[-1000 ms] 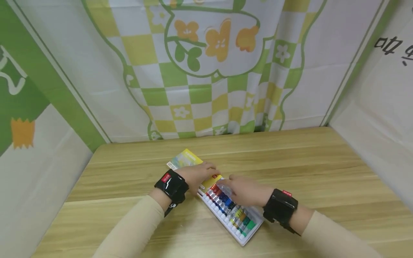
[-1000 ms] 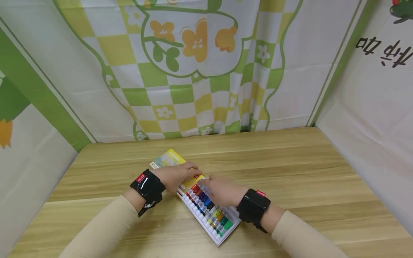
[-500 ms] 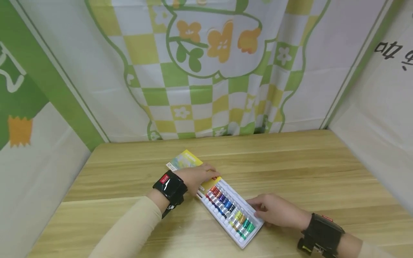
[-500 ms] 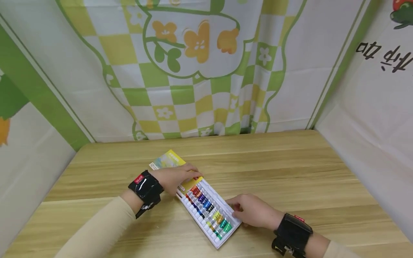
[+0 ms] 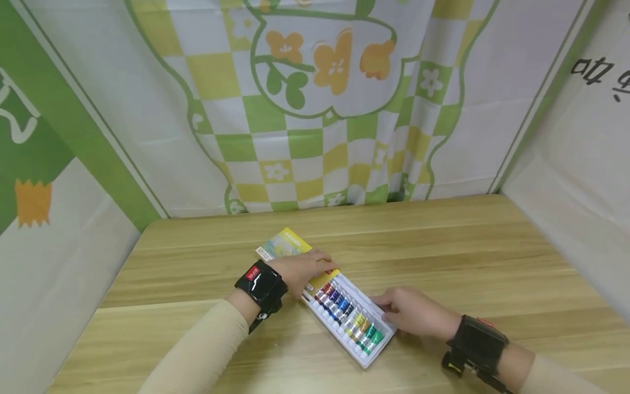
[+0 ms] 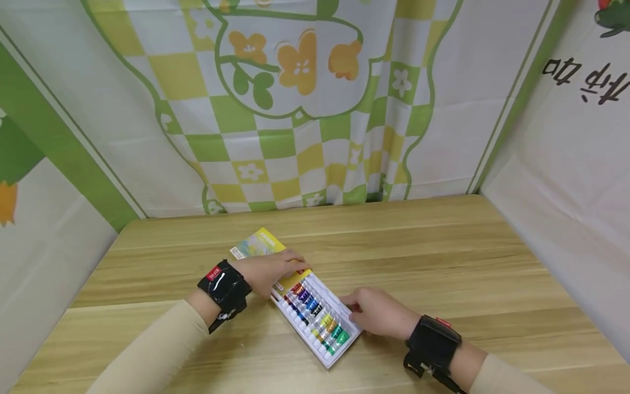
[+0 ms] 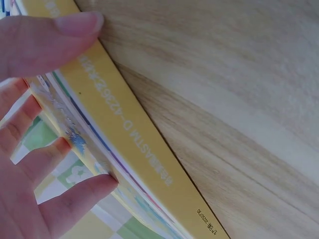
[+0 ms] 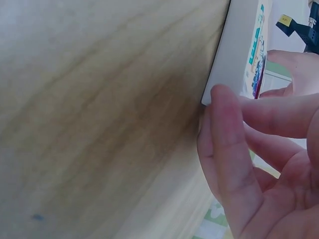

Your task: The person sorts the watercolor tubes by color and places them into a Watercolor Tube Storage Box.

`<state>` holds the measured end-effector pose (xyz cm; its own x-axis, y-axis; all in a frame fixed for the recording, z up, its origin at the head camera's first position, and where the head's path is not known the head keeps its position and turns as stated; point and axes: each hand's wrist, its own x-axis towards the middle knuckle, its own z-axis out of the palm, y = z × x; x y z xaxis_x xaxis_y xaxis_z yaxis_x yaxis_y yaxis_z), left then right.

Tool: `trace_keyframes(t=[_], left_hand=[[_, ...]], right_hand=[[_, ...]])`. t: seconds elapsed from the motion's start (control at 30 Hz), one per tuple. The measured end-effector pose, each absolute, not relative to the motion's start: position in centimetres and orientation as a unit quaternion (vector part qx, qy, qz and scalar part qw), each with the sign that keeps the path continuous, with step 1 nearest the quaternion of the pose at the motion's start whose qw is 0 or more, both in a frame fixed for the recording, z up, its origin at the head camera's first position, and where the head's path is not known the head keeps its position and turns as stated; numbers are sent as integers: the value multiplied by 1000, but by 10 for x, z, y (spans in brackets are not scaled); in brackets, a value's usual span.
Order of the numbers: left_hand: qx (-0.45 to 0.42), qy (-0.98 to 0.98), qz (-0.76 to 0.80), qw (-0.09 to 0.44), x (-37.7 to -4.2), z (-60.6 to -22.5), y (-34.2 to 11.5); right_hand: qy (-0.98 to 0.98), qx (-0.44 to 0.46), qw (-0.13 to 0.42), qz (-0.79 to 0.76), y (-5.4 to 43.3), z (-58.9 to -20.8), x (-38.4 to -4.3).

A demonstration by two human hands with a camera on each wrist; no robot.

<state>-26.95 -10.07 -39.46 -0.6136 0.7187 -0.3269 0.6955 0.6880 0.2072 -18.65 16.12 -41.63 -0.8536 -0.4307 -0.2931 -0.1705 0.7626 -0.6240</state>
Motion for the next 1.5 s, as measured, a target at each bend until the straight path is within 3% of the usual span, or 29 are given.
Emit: trace_keyframes(t=[0.33, 0.73, 1.5], left_hand=[[378, 903, 22, 201, -269, -395, -98], [375, 900, 36, 219, -273, -399, -101], [383, 898, 27, 216, -277, -399, -98]], right_hand=[[902, -156, 226, -333, 158, -417, -202], [859, -134, 224, -441, 186, -429, -193], [863, -95, 243, -433, 166, -422, -220]])
